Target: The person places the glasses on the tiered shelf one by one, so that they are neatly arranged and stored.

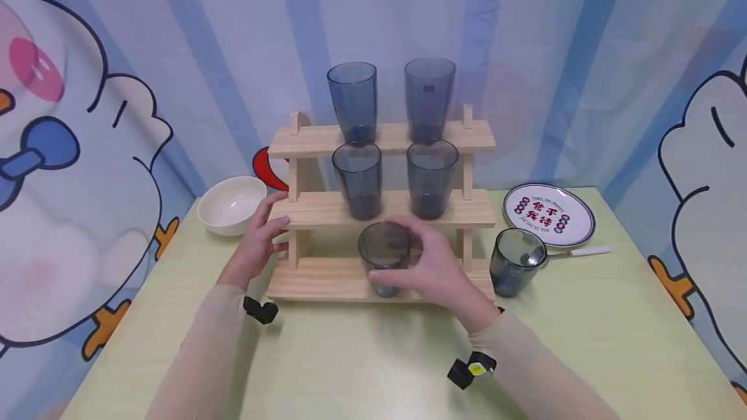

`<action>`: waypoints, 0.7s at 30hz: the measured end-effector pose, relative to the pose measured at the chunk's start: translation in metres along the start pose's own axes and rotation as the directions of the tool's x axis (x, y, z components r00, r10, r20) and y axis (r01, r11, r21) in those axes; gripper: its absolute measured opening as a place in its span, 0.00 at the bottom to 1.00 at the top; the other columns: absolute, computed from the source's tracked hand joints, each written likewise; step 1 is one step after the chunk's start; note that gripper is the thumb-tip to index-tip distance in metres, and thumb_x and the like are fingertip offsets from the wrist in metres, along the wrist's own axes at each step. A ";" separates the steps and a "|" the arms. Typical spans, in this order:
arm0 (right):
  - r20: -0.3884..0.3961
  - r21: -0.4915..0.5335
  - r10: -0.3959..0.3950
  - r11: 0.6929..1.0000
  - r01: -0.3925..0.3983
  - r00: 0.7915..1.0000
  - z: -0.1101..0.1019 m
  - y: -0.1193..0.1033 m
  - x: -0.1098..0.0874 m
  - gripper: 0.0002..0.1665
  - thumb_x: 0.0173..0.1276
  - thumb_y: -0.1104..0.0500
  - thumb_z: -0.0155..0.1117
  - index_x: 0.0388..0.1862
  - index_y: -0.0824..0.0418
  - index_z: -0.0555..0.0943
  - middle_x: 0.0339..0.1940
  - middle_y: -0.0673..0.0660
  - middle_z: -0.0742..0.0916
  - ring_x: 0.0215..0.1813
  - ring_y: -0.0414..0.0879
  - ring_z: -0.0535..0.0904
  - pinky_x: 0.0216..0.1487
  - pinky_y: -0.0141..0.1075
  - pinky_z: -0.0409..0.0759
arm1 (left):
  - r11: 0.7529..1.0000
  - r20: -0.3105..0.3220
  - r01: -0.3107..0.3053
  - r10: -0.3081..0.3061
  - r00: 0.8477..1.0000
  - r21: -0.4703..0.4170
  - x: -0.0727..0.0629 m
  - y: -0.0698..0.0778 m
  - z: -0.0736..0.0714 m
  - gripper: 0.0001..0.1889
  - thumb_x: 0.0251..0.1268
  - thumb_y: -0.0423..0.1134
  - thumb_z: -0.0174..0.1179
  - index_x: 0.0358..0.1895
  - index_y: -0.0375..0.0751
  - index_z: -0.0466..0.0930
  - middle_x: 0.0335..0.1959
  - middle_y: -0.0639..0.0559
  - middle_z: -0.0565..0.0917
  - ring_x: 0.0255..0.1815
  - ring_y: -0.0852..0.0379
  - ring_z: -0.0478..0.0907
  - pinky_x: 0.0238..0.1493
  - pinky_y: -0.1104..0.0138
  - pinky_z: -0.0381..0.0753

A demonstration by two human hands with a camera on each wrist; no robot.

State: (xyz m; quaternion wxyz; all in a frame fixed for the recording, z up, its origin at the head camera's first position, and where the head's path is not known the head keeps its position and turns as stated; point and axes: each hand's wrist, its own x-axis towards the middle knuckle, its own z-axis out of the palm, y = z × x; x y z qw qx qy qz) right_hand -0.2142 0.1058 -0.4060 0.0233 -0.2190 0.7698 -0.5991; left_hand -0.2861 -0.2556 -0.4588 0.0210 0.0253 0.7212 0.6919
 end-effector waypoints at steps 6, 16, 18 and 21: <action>0.002 -0.018 -0.028 0.999 0.028 1.000 0.010 0.001 0.008 0.47 0.50 0.58 0.89 0.70 0.49 0.78 0.61 0.53 0.84 0.56 0.53 0.83 0.49 0.44 0.86 | 1.000 -0.003 0.004 -0.004 1.000 -0.006 0.001 0.000 0.000 0.28 0.75 0.45 0.59 0.75 0.64 0.66 0.79 0.44 0.63 0.70 0.34 0.71 0.63 0.33 0.74; 0.007 0.034 -0.013 0.999 0.013 1.000 0.020 0.004 0.014 0.47 0.50 0.60 0.89 0.70 0.53 0.78 0.63 0.56 0.82 0.58 0.53 0.82 0.50 0.40 0.86 | 1.000 -0.015 0.013 -0.014 1.000 -0.002 0.002 -0.001 0.001 0.28 0.74 0.46 0.59 0.74 0.65 0.66 0.79 0.45 0.62 0.71 0.35 0.70 0.64 0.31 0.73; 0.009 0.045 -0.008 0.999 0.008 1.000 0.022 0.005 0.015 0.47 0.50 0.61 0.88 0.70 0.54 0.78 0.63 0.57 0.82 0.58 0.54 0.82 0.50 0.39 0.86 | 1.000 -0.015 0.015 -0.015 1.000 0.001 0.002 -0.001 0.001 0.28 0.74 0.46 0.59 0.74 0.66 0.66 0.80 0.45 0.62 0.71 0.34 0.70 0.65 0.32 0.73; 0.012 0.059 -0.005 0.998 0.004 1.000 0.025 0.007 0.016 0.47 0.50 0.61 0.88 0.70 0.54 0.78 0.63 0.58 0.83 0.58 0.55 0.82 0.49 0.38 0.86 | 1.000 -0.016 0.018 -0.018 1.000 0.005 0.002 -0.002 0.000 0.28 0.75 0.46 0.59 0.74 0.66 0.66 0.80 0.45 0.62 0.72 0.34 0.70 0.65 0.32 0.72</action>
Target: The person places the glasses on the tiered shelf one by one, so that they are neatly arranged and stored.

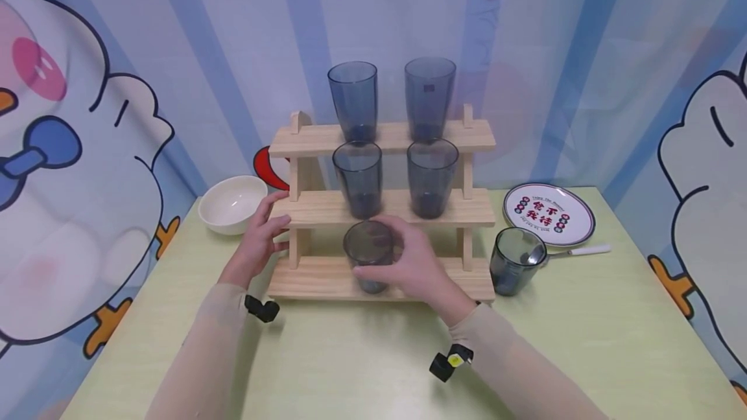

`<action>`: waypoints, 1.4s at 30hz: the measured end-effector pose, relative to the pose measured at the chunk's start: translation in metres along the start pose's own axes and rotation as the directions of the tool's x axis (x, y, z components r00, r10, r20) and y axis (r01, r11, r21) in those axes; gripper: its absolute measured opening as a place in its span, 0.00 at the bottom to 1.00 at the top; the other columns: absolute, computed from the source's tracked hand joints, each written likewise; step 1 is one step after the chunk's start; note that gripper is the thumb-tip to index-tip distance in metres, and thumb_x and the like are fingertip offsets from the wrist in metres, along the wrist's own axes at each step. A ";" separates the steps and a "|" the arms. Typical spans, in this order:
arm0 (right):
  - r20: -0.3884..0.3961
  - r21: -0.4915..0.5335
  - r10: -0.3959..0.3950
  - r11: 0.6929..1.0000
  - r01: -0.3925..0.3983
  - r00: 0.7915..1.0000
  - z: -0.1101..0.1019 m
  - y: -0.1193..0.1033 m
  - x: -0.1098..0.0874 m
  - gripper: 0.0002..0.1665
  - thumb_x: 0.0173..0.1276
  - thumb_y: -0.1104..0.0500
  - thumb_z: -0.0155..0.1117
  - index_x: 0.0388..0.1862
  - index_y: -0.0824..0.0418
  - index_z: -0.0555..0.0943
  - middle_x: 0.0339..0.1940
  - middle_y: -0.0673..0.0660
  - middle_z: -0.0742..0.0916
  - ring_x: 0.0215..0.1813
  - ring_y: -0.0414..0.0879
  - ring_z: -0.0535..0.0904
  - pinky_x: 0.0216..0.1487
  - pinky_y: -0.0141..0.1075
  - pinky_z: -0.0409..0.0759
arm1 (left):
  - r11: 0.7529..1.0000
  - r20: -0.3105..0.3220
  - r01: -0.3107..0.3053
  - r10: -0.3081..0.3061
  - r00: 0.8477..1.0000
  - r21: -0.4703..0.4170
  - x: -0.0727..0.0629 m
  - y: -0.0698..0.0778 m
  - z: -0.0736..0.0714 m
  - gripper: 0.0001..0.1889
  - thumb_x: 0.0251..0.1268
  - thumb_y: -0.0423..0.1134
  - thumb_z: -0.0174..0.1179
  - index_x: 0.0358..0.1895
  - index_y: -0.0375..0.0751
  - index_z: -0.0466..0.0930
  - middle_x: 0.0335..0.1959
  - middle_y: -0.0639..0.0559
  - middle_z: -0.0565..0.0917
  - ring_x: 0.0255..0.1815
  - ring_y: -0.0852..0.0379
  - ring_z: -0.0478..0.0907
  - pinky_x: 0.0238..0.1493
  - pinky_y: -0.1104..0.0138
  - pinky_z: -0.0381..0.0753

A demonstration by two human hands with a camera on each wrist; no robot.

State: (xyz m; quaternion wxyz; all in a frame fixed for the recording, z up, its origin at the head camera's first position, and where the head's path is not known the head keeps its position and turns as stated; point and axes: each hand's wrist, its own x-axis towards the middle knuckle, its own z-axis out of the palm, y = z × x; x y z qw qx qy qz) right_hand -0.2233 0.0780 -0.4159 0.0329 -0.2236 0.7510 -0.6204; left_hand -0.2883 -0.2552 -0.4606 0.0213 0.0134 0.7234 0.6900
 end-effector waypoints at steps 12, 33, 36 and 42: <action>0.024 -0.050 0.004 0.999 -0.003 1.000 0.007 0.001 0.003 0.46 0.54 0.57 0.87 0.71 0.52 0.75 0.63 0.56 0.83 0.58 0.52 0.82 0.51 0.44 0.85 | 1.000 -0.007 -0.004 0.004 1.000 0.000 -0.001 0.003 0.001 0.28 0.75 0.45 0.59 0.75 0.64 0.65 0.80 0.44 0.62 0.72 0.34 0.69 0.65 0.31 0.72; 0.052 -0.121 0.014 0.993 -0.007 0.999 0.008 -0.002 0.001 0.50 0.56 0.53 0.86 0.75 0.53 0.69 0.67 0.58 0.80 0.64 0.55 0.81 0.62 0.54 0.82 | 1.000 -0.010 -0.001 0.001 1.000 0.003 -0.001 0.003 0.002 0.28 0.75 0.45 0.58 0.75 0.63 0.65 0.78 0.44 0.65 0.70 0.35 0.72 0.62 0.35 0.75; 0.066 -0.119 0.018 0.993 -0.010 0.998 0.006 -0.003 0.000 0.54 0.55 0.53 0.87 0.77 0.53 0.68 0.69 0.58 0.79 0.67 0.57 0.79 0.66 0.57 0.79 | 1.000 -0.013 0.002 -0.002 1.000 0.001 -0.002 0.003 0.001 0.28 0.75 0.45 0.58 0.75 0.64 0.65 0.78 0.45 0.65 0.69 0.35 0.72 0.62 0.35 0.75; 0.064 -0.145 -0.011 0.989 0.020 0.998 -0.004 -0.002 -0.006 0.55 0.56 0.53 0.86 0.79 0.55 0.66 0.71 0.57 0.79 0.69 0.57 0.78 0.69 0.57 0.76 | 1.000 -0.015 0.003 -0.003 1.000 0.006 -0.001 0.003 0.002 0.28 0.75 0.46 0.58 0.75 0.64 0.66 0.78 0.45 0.64 0.70 0.35 0.72 0.63 0.34 0.75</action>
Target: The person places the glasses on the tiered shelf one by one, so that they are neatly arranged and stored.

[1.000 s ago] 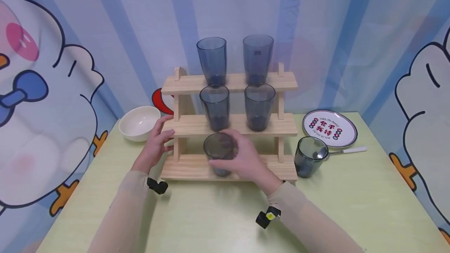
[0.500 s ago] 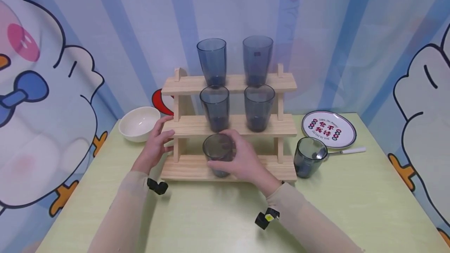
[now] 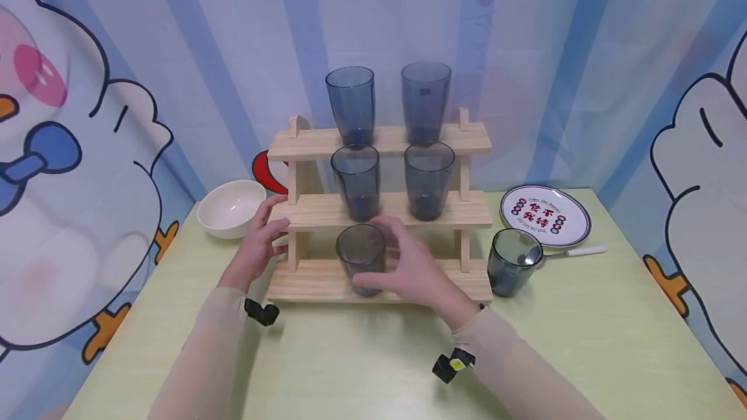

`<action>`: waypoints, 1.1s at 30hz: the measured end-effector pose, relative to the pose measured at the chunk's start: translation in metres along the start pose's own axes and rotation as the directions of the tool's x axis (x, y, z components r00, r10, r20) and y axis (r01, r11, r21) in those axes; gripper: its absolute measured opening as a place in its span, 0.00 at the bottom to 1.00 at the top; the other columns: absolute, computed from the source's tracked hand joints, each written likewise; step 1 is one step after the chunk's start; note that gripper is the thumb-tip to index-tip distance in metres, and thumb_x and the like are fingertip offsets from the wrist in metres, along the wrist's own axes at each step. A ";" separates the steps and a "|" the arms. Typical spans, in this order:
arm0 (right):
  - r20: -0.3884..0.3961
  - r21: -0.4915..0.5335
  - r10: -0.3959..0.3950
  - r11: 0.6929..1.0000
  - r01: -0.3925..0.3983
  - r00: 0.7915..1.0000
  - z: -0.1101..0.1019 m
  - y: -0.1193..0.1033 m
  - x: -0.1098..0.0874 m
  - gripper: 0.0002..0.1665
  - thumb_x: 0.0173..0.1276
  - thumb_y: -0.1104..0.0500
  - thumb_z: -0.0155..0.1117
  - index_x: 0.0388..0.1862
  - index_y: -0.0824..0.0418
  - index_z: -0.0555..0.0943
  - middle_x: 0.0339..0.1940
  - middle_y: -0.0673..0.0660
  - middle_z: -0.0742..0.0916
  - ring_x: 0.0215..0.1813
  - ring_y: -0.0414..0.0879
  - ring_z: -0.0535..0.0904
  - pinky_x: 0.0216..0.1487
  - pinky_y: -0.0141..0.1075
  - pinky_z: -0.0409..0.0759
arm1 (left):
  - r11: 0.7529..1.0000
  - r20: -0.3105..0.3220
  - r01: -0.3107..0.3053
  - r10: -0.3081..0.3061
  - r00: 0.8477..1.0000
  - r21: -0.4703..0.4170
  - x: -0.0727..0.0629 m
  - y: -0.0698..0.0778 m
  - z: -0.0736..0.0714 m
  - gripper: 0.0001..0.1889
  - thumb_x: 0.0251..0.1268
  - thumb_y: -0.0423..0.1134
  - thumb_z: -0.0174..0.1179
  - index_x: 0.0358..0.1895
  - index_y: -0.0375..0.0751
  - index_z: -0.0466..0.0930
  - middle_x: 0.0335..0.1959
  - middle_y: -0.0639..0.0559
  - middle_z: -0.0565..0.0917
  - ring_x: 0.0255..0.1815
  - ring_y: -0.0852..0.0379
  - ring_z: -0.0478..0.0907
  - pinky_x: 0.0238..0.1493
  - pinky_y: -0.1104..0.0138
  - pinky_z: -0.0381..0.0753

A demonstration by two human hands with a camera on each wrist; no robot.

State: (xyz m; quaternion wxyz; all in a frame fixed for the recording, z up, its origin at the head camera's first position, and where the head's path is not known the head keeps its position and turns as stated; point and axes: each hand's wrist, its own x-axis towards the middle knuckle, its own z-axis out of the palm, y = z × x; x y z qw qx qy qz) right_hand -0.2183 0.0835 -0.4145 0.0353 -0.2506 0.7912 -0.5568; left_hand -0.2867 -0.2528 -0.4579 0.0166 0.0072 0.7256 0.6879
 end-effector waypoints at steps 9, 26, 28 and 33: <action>-0.039 -0.037 -0.032 0.999 0.030 0.999 -0.024 -0.001 -0.017 0.53 0.57 0.56 0.85 0.78 0.57 0.67 0.71 0.58 0.80 0.72 0.58 0.76 0.72 0.58 0.72 | 1.000 0.002 -0.006 0.006 1.000 0.000 0.000 0.000 0.001 0.28 0.75 0.45 0.58 0.75 0.64 0.65 0.78 0.44 0.64 0.70 0.35 0.71 0.63 0.34 0.74; -0.154 -0.190 -0.110 0.979 0.080 0.982 -0.086 -0.007 -0.058 0.45 0.60 0.62 0.82 0.75 0.59 0.71 0.70 0.59 0.81 0.71 0.45 0.76 0.67 0.23 0.72 | 1.000 0.002 -0.013 0.013 1.000 0.011 0.002 -0.003 -0.001 0.28 0.76 0.46 0.58 0.76 0.63 0.64 0.78 0.45 0.65 0.71 0.35 0.71 0.64 0.32 0.74; -0.172 -0.214 -0.125 0.973 0.087 0.977 -0.094 -0.008 -0.063 0.46 0.60 0.64 0.82 0.75 0.60 0.71 0.70 0.60 0.81 0.70 0.36 0.75 0.66 0.21 0.71 | 1.000 0.004 -0.014 0.014 1.000 0.009 0.002 -0.003 -0.001 0.28 0.76 0.46 0.58 0.76 0.63 0.64 0.78 0.45 0.64 0.71 0.35 0.71 0.64 0.32 0.73; -0.214 -0.272 -0.129 0.960 0.068 0.968 -0.111 -0.005 -0.073 0.48 0.58 0.65 0.83 0.76 0.56 0.71 0.71 0.60 0.80 0.69 0.26 0.71 0.65 0.18 0.69 | 1.000 0.006 -0.018 0.018 1.000 0.010 0.000 -0.002 0.000 0.28 0.76 0.46 0.57 0.76 0.63 0.64 0.78 0.45 0.64 0.71 0.35 0.71 0.64 0.32 0.73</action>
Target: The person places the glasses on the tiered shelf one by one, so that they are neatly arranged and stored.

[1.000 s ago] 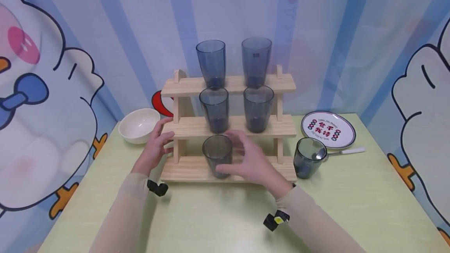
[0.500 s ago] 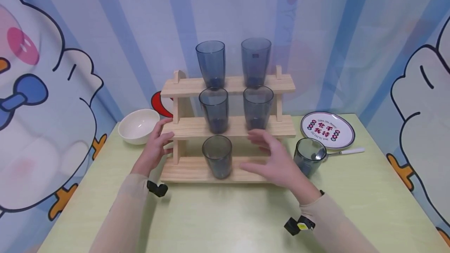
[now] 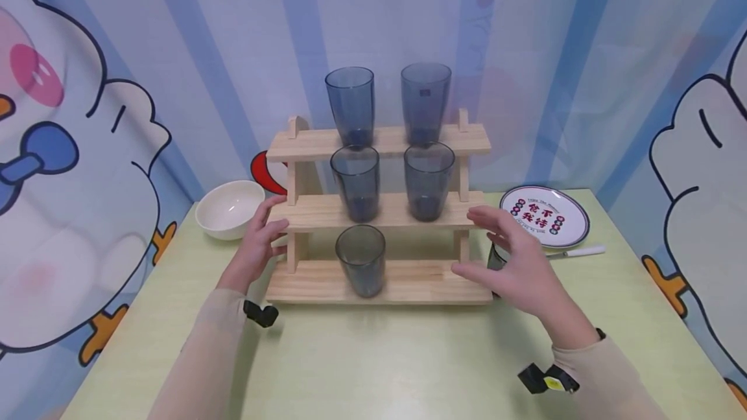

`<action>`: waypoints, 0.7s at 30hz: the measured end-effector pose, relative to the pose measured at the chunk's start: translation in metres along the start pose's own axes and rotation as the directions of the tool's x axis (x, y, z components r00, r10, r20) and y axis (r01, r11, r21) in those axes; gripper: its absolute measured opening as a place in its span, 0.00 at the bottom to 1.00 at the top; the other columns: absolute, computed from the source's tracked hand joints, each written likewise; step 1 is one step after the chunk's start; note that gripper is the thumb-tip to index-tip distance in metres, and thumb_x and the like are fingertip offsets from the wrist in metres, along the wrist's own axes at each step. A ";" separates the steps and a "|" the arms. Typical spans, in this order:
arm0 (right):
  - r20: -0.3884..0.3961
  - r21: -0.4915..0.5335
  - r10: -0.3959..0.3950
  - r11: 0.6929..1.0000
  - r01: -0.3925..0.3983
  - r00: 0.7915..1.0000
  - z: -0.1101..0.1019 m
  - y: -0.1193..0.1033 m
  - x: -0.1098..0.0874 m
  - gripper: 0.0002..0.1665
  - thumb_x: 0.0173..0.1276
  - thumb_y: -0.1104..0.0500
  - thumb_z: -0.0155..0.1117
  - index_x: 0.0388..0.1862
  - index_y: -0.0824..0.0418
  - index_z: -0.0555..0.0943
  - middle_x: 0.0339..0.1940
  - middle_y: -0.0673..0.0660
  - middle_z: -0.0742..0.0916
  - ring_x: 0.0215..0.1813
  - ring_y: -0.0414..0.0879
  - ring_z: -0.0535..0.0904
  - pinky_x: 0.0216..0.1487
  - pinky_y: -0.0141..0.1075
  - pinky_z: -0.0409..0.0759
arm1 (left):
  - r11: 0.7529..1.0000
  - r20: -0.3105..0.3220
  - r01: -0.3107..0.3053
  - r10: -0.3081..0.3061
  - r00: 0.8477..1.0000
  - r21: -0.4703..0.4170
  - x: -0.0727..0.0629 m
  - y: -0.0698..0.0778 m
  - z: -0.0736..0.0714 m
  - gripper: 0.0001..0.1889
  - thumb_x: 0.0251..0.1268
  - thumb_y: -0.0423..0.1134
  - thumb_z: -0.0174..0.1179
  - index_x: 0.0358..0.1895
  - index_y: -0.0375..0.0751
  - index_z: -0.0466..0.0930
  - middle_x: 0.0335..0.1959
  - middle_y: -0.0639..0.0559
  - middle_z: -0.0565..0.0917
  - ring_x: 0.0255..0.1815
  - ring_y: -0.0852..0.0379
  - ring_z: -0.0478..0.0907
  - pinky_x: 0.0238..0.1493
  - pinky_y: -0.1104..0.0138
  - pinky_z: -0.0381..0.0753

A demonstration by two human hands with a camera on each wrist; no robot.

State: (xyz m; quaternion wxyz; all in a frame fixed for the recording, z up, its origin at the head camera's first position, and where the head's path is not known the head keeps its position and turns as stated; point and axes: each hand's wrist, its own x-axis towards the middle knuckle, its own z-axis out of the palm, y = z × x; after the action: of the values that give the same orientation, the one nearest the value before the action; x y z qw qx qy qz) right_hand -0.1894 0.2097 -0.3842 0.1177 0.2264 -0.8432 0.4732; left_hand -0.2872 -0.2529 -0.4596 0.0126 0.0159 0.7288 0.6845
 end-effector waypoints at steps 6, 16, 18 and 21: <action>-0.039 -0.085 0.032 0.996 -0.036 0.999 -0.016 0.013 -0.007 0.51 0.56 0.64 0.85 0.77 0.53 0.71 0.72 0.59 0.78 0.69 0.24 0.69 0.63 0.15 0.67 | 1.000 0.005 0.000 0.000 1.000 -0.003 0.000 0.001 0.000 0.29 0.76 0.46 0.58 0.77 0.62 0.64 0.78 0.45 0.64 0.71 0.35 0.70 0.64 0.31 0.73; -0.022 -0.164 0.131 0.978 -0.132 0.991 -0.036 0.039 -0.014 0.58 0.59 0.56 0.84 0.84 0.53 0.62 0.78 0.66 0.72 0.76 0.64 0.67 0.73 0.26 0.66 | 1.000 0.009 -0.003 0.003 1.000 -0.008 0.002 -0.002 -0.001 0.29 0.76 0.46 0.58 0.76 0.62 0.64 0.79 0.44 0.63 0.71 0.35 0.70 0.63 0.32 0.74; -0.016 -0.168 0.153 0.974 -0.153 0.988 -0.038 0.045 -0.014 0.59 0.60 0.55 0.84 0.84 0.54 0.60 0.78 0.68 0.71 0.76 0.69 0.66 0.77 0.44 0.67 | 1.000 0.009 -0.003 0.003 1.000 -0.007 0.002 -0.002 -0.002 0.29 0.76 0.46 0.58 0.76 0.62 0.64 0.79 0.44 0.63 0.71 0.35 0.70 0.63 0.32 0.74; -0.010 -0.167 0.177 0.970 -0.177 0.984 -0.038 0.053 -0.015 0.59 0.60 0.54 0.84 0.85 0.55 0.59 0.79 0.69 0.70 0.76 0.71 0.66 0.71 0.66 0.64 | 1.000 0.009 -0.003 0.003 1.000 -0.004 0.002 -0.003 -0.002 0.28 0.77 0.46 0.58 0.76 0.63 0.64 0.79 0.45 0.64 0.71 0.35 0.71 0.63 0.32 0.74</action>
State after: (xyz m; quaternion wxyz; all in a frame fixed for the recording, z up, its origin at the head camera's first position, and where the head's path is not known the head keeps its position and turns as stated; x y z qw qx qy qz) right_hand -0.2030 0.2696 -0.4098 0.0916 0.1407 -0.8970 0.4090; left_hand -0.2896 -0.2546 -0.4624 0.0149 0.0200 0.7273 0.6858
